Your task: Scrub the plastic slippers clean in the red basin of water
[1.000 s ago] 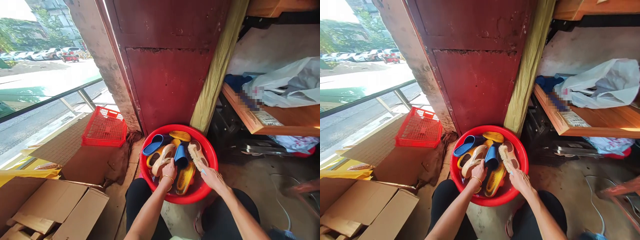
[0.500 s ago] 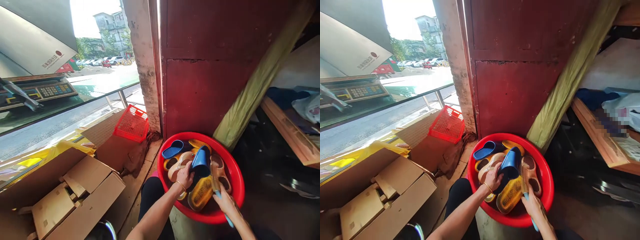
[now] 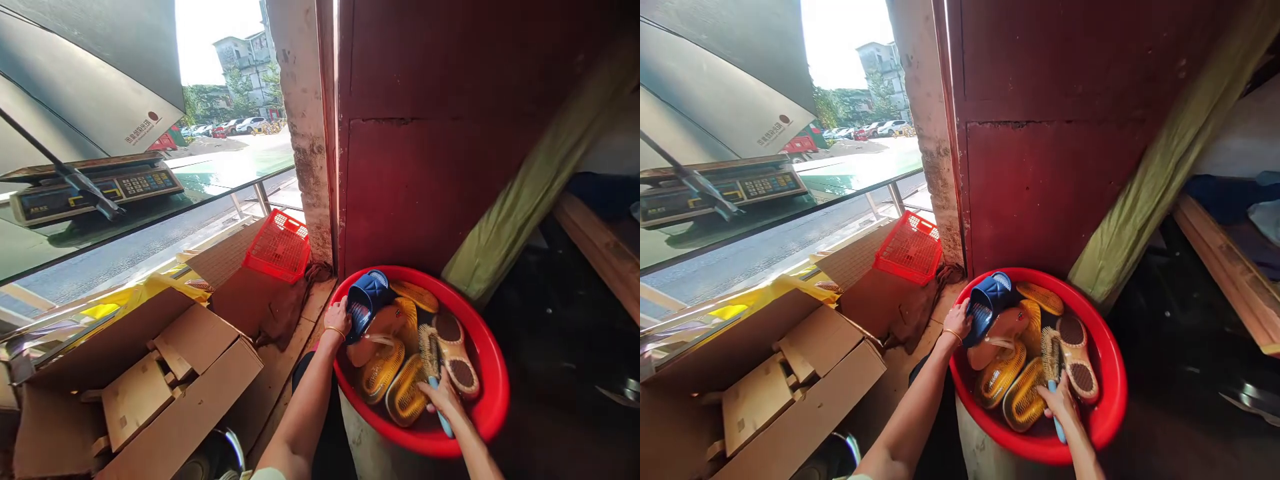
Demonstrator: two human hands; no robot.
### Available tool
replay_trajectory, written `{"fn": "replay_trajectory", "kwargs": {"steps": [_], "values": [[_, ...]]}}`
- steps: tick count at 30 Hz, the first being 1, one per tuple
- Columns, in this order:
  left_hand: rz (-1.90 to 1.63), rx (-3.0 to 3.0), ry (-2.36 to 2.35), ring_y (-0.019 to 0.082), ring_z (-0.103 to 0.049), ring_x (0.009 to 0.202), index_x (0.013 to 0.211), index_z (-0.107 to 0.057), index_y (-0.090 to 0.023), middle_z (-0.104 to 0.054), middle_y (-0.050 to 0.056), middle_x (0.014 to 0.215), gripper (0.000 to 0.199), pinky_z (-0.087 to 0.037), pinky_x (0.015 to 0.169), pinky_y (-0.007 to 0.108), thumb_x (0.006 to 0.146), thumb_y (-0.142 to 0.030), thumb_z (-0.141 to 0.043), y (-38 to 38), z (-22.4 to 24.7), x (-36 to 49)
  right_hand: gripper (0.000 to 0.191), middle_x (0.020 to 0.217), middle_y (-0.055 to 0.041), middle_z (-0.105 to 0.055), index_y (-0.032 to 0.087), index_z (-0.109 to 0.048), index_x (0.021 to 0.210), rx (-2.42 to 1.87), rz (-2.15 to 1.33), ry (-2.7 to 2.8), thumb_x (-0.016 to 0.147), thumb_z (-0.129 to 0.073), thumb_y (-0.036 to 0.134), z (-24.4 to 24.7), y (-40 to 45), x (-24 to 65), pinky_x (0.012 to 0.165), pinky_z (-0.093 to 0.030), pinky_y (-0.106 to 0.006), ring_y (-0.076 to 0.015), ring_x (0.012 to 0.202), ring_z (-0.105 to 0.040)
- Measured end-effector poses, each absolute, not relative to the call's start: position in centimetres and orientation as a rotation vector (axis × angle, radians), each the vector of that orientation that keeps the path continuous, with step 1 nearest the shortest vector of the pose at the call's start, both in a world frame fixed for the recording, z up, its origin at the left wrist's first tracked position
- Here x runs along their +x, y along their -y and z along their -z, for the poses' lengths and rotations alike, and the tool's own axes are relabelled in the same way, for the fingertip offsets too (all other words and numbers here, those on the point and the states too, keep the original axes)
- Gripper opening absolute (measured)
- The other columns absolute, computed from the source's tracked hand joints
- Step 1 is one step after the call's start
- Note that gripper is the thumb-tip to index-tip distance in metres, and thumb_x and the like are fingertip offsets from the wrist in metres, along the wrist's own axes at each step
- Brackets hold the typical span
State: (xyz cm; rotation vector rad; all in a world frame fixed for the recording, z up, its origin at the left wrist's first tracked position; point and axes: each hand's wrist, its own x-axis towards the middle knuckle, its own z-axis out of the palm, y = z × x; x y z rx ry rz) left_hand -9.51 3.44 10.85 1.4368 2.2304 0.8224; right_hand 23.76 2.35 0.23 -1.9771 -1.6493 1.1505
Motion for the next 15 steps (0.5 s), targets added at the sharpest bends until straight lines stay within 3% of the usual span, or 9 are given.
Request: {"fn": "replay_trajectory", "kwargs": {"steps": [2,4,6,8,11,15], "values": [[-0.99,1.504,-2.199,0.033,-0.051,0.129,0.146,-0.047,-0.015,-0.055,0.02,0.139,0.063,-0.034,0.112,0.044,0.083,-0.014,-0.058,-3.0,-10.7,-8.6,0.096,0.135,-0.0284,-0.057,0.008,-0.009,0.157,-1.97,-1.236,1.553,0.081,-0.054,0.045,-1.8,-2.1,23.3,0.053,-0.055,-0.03,-0.0186,0.054,-0.07],[-1.184,1.635,-2.145,0.032,-0.045,0.136,0.148,-0.044,-0.013,-0.049,0.019,0.145,0.06,-0.03,0.116,0.043,0.088,-0.016,-0.051,-2.4,-10.6,-6.8,0.095,0.134,-0.0289,-0.058,0.005,-0.01,0.157,-1.958,-1.302,1.555,0.082,-0.056,0.041,-3.2,-1.9,22.9,0.055,-0.054,-0.03,-0.0178,0.054,-0.069],[-1.27,1.768,-1.968,0.028,-0.048,0.133,0.147,-0.044,-0.017,-0.054,0.016,0.141,0.054,-0.033,0.114,0.041,0.093,-0.022,-0.047,-1.8,-10.1,-4.3,0.095,0.126,-0.0238,-0.064,0.007,-0.012,0.158,-1.994,-1.3,1.492,0.082,-0.059,0.039,-3.7,-1.9,22.9,0.055,-0.052,-0.029,-0.0164,0.051,-0.067],[-1.113,1.907,-1.755,0.024,-0.058,0.12,0.142,-0.048,-0.02,-0.063,0.013,0.129,0.046,-0.042,0.107,0.038,0.097,-0.028,-0.043,-0.8,-9.0,-1.6,0.097,0.118,-0.0201,-0.069,0.01,-0.017,0.158,-2.037,-1.275,1.41,0.078,-0.065,0.037,-3.3,-2.1,23.3,0.055,-0.051,-0.028,-0.0169,0.053,-0.066],[-0.608,2.089,-1.606,0.024,-0.065,0.106,0.133,-0.053,-0.02,-0.067,0.012,0.118,0.043,-0.051,0.093,0.035,0.097,-0.043,-0.046,0.8,-7.1,1.7,0.091,0.106,-0.0116,-0.072,0.021,-0.031,0.155,-2.031,-1.212,1.325,0.074,-0.069,0.036,-2.5,-2.3,24.3,0.053,-0.051,-0.029,-0.0162,0.052,-0.064],[-0.161,2.167,-1.668,0.034,-0.059,0.119,0.137,-0.05,-0.02,-0.058,0.018,0.132,0.072,-0.05,0.094,0.042,0.084,-0.068,-0.056,2.0,-5.7,3.9,0.072,0.082,-0.0046,-0.071,0.019,-0.045,0.142,-1.932,-1.165,1.26,0.076,-0.065,0.041,-2.3,-2.3,25.1,0.048,-0.048,-0.027,-0.015,0.049,-0.06]]}}
